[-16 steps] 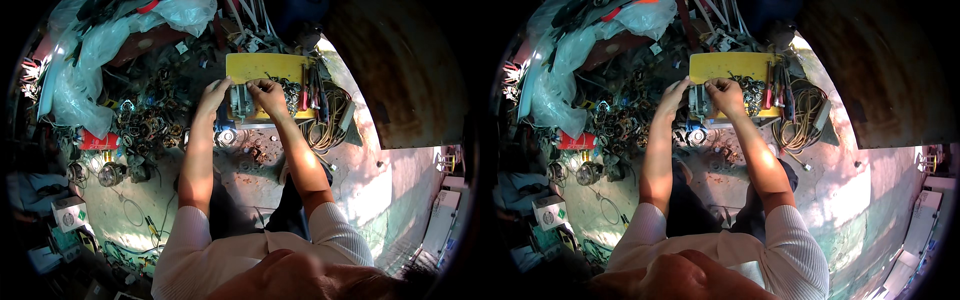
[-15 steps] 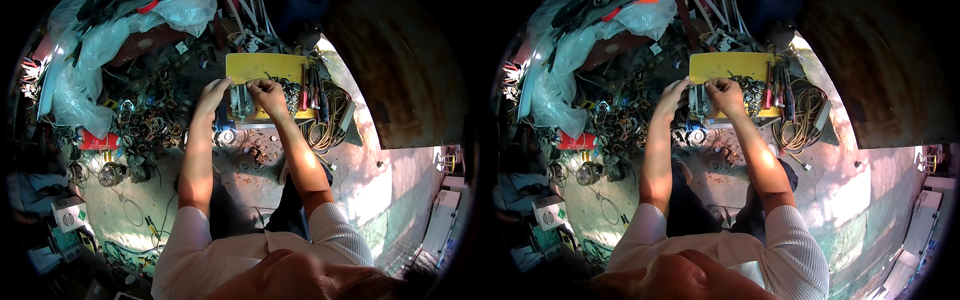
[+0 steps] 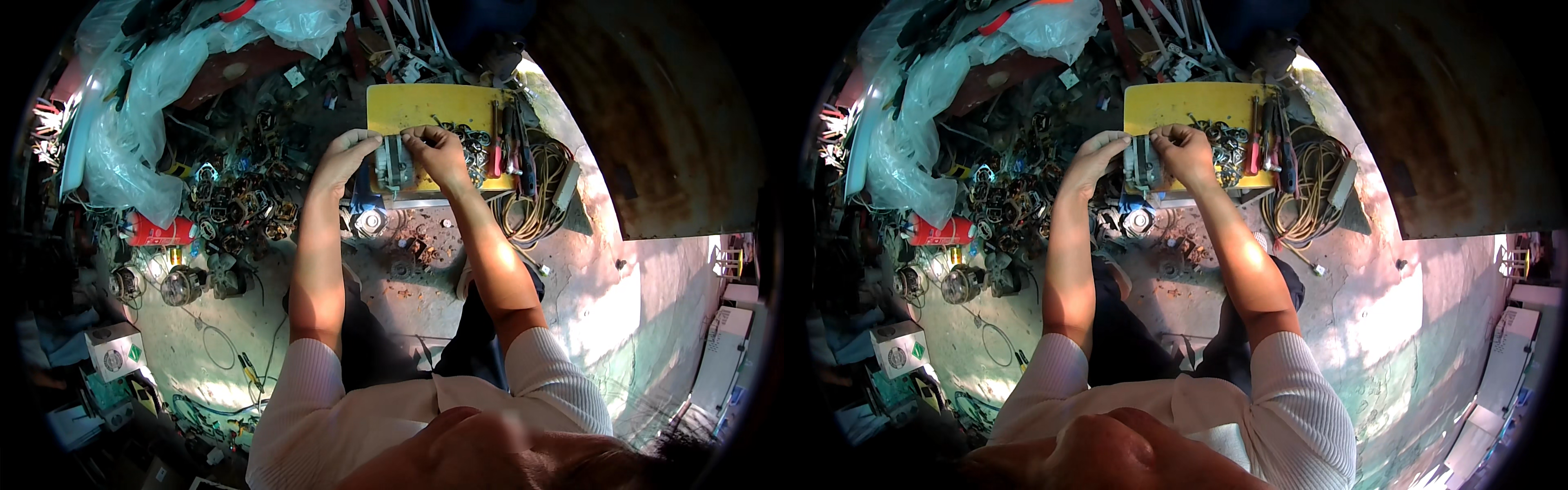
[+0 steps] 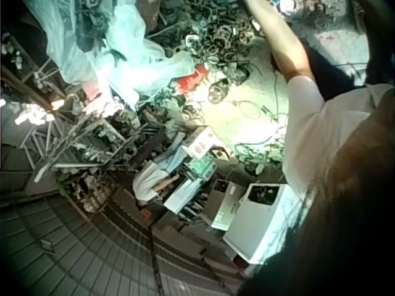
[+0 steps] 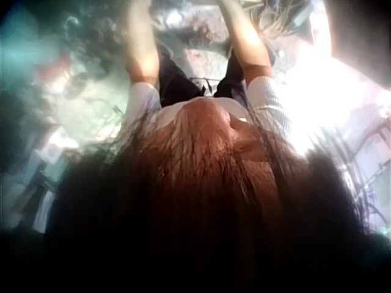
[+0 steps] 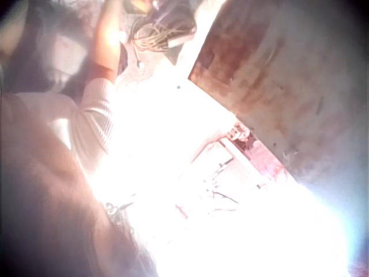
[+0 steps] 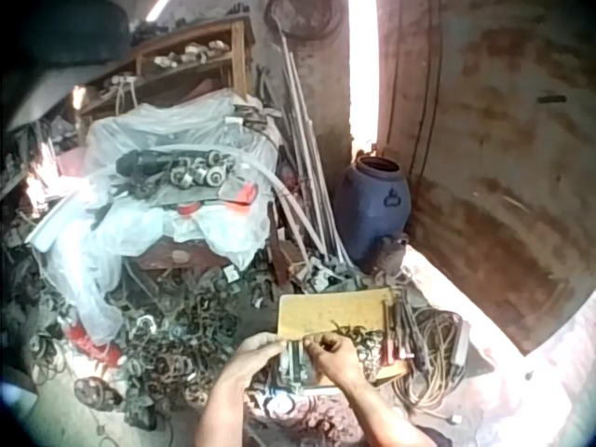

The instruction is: The person disassembles and reassembles a mechanical component, using a screwdriver to remove screws and handling various metal parts and housings by hand on a floor workspace.

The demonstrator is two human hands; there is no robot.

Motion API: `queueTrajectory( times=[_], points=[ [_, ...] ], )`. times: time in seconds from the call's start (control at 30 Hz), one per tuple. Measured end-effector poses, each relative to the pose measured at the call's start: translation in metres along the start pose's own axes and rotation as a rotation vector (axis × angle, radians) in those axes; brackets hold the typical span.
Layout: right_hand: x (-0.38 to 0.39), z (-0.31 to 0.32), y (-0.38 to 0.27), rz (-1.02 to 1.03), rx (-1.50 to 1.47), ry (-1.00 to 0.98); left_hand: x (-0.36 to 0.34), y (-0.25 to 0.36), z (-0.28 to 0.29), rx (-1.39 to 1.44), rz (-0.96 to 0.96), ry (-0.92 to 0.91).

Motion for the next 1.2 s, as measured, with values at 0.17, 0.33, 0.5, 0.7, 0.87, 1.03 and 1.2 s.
queueTrajectory(
  times=[0.17,0.33,0.5,0.7,0.87,1.03,1.2],
  points=[
    [0.0,-0.002,0.0,-0.008,-0.003,-0.008,-0.007,-0.004,0.005,0.037,-0.042,0.085],
    [-0.002,0.0,0.004,-0.002,0.003,-0.007,0.004,0.01,-0.002,-0.034,-0.054,-0.001],
    [-0.002,0.0,0.004,-0.001,0.009,0.01,-0.008,-0.004,0.004,0.034,-0.059,0.062],
    [-0.003,0.003,0.007,-0.023,0.001,0.006,-0.003,0.002,-0.002,0.01,-0.045,-0.009],
    [0.0,0.002,0.003,-0.02,0.026,0.025,-0.007,-0.006,0.003,0.063,-0.015,0.074],
    [-0.003,0.003,0.008,-0.012,0.008,0.007,0.006,0.006,-0.005,0.041,0.011,-0.006],
    [0.0,0.0,0.004,-0.03,0.023,0.027,-0.006,-0.003,0.0,0.07,-0.025,0.055]
  ],
)
Point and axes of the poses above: each hand's wrist, its own x-axis away from the middle knuckle, its own z-axis out of the back of the hand, y = z × x, the point moved 10 cm from there along -x, towards the middle knuckle, and after that the axes turned 1 degree about y, right-handed, at the moved point
